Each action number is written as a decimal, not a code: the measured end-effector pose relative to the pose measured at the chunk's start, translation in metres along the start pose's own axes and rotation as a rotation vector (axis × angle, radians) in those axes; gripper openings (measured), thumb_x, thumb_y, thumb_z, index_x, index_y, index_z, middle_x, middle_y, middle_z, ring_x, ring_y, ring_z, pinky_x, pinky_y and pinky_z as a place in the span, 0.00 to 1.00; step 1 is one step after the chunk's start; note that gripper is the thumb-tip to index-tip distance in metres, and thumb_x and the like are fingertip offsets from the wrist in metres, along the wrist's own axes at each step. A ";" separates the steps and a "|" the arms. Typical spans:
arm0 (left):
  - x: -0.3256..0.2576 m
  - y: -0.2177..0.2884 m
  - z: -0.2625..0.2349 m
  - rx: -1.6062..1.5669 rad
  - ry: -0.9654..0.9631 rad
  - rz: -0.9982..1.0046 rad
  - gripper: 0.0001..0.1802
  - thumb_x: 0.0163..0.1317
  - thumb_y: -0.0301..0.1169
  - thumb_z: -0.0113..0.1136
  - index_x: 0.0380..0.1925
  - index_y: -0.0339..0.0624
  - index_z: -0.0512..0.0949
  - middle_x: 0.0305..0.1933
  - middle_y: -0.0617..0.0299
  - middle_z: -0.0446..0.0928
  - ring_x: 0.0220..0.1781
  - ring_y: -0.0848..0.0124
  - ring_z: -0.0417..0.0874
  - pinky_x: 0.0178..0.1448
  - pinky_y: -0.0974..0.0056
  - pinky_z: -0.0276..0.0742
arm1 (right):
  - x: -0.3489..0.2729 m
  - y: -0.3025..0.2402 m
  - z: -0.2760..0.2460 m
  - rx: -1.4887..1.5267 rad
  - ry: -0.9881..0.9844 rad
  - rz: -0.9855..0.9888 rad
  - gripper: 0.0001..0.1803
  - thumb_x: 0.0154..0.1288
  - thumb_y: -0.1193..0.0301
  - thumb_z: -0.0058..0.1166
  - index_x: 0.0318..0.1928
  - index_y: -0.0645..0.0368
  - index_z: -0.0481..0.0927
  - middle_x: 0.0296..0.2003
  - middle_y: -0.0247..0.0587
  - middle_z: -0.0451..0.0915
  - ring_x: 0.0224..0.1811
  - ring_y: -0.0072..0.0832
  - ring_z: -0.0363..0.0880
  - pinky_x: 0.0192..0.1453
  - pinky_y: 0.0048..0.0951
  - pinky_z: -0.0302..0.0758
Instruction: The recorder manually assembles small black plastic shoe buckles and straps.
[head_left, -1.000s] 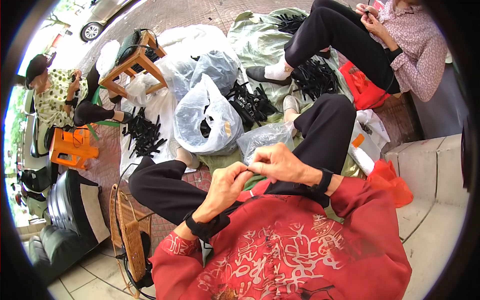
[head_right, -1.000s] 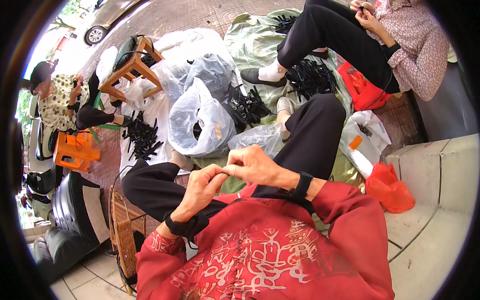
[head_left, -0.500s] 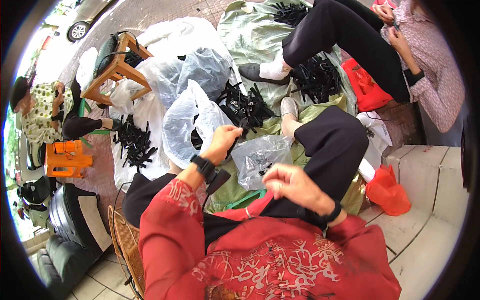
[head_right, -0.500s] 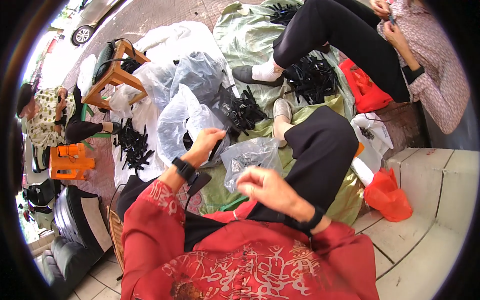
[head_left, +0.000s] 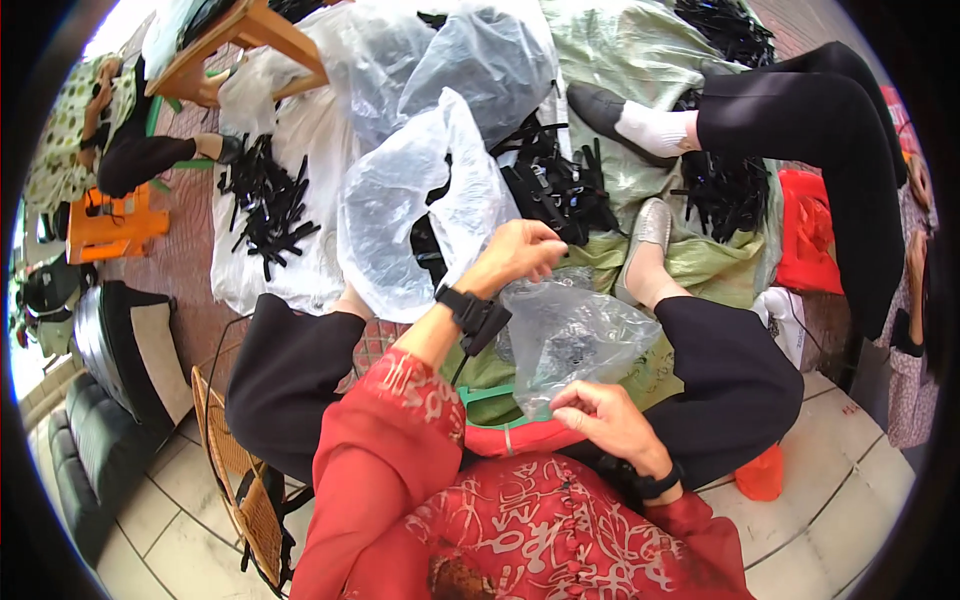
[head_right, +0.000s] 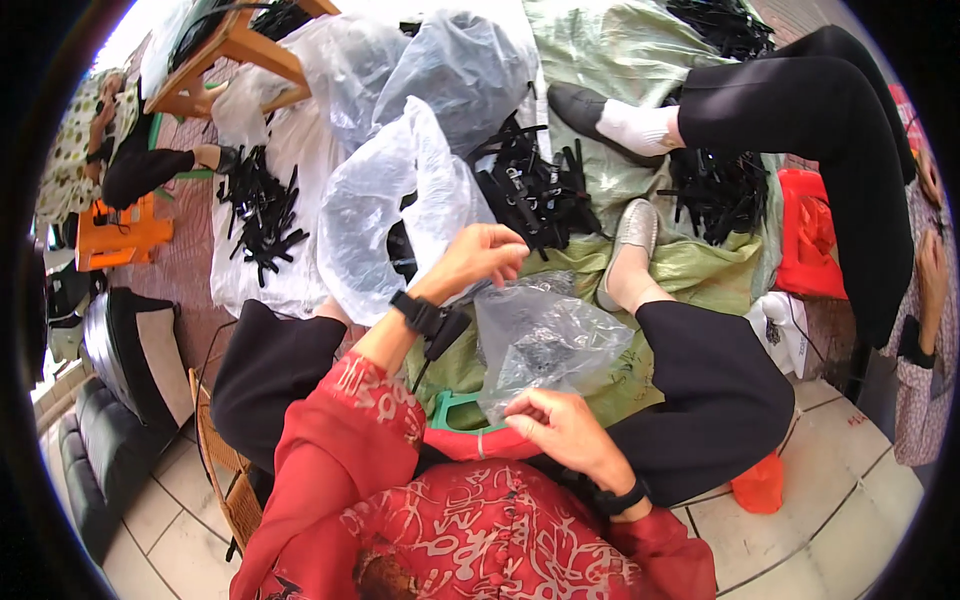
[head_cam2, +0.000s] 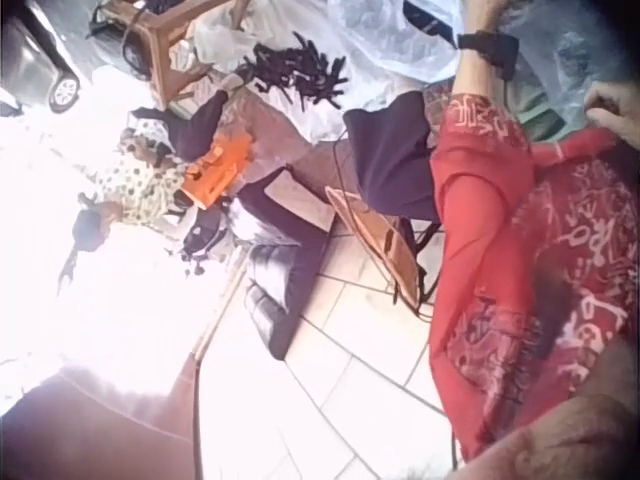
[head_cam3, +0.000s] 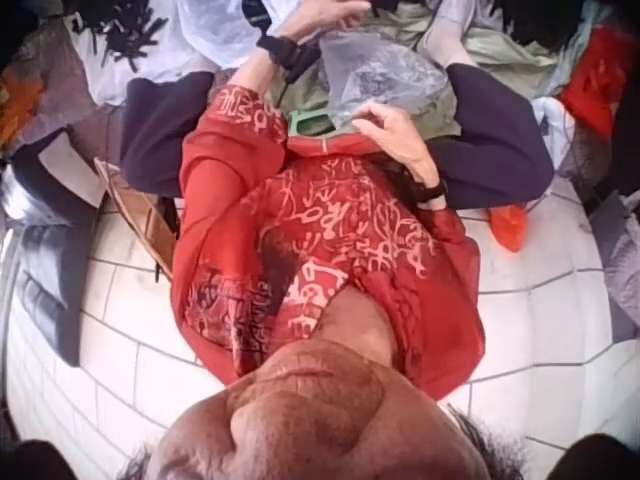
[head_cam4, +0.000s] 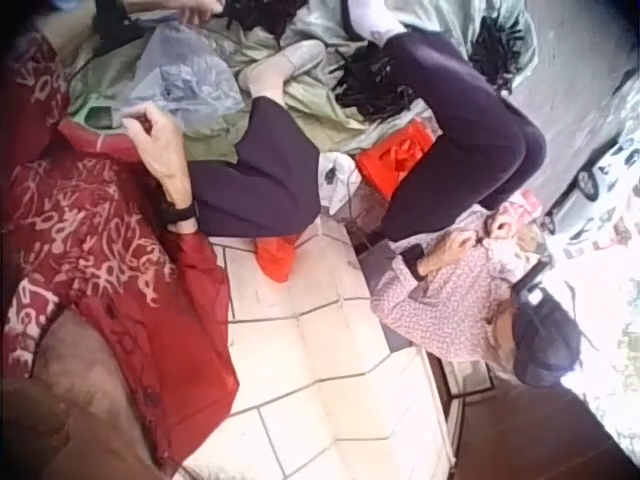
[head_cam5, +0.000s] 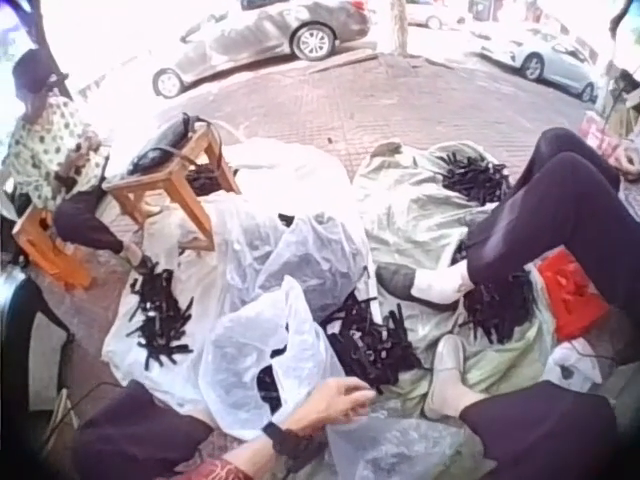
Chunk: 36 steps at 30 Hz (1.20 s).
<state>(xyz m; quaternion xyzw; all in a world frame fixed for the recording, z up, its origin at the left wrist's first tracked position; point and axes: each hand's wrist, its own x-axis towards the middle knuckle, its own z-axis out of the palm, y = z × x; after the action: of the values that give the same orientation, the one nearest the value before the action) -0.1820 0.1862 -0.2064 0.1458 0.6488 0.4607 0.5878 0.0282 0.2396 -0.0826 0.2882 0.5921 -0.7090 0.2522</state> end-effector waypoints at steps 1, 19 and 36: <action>-0.017 0.009 -0.006 -0.096 -0.164 0.031 0.12 0.54 0.32 0.53 0.32 0.32 0.74 0.22 0.58 0.75 0.21 0.74 0.76 0.24 0.72 0.73 | 0.009 0.004 -0.002 -0.032 -0.021 0.014 0.09 0.54 0.72 0.52 0.34 0.65 0.75 0.26 0.37 0.76 0.27 0.20 0.73 0.33 0.22 0.70; -0.037 -0.111 -0.083 0.999 0.735 0.069 0.09 0.45 0.23 0.47 0.29 0.42 0.73 0.32 0.55 0.72 0.39 0.57 0.73 0.38 0.56 0.72 | 0.074 0.084 -0.025 -0.092 0.008 0.250 0.16 0.55 0.70 0.45 0.43 0.64 0.73 0.37 0.35 0.75 0.39 0.22 0.72 0.45 0.23 0.68; -0.060 -0.096 -0.096 0.867 1.001 0.208 0.06 0.50 0.28 0.51 0.19 0.40 0.69 0.25 0.58 0.75 0.29 0.60 0.75 0.32 0.61 0.70 | 0.116 0.162 0.014 -0.667 0.281 0.052 0.35 0.47 0.71 0.52 0.58 0.51 0.56 0.38 0.57 0.71 0.41 0.54 0.69 0.44 0.45 0.65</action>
<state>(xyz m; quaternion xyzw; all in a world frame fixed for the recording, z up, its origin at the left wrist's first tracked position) -0.2187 0.0501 -0.2538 0.1990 0.9522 0.2246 0.0566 0.0581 0.1960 -0.2753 0.2997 0.8122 -0.4236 0.2666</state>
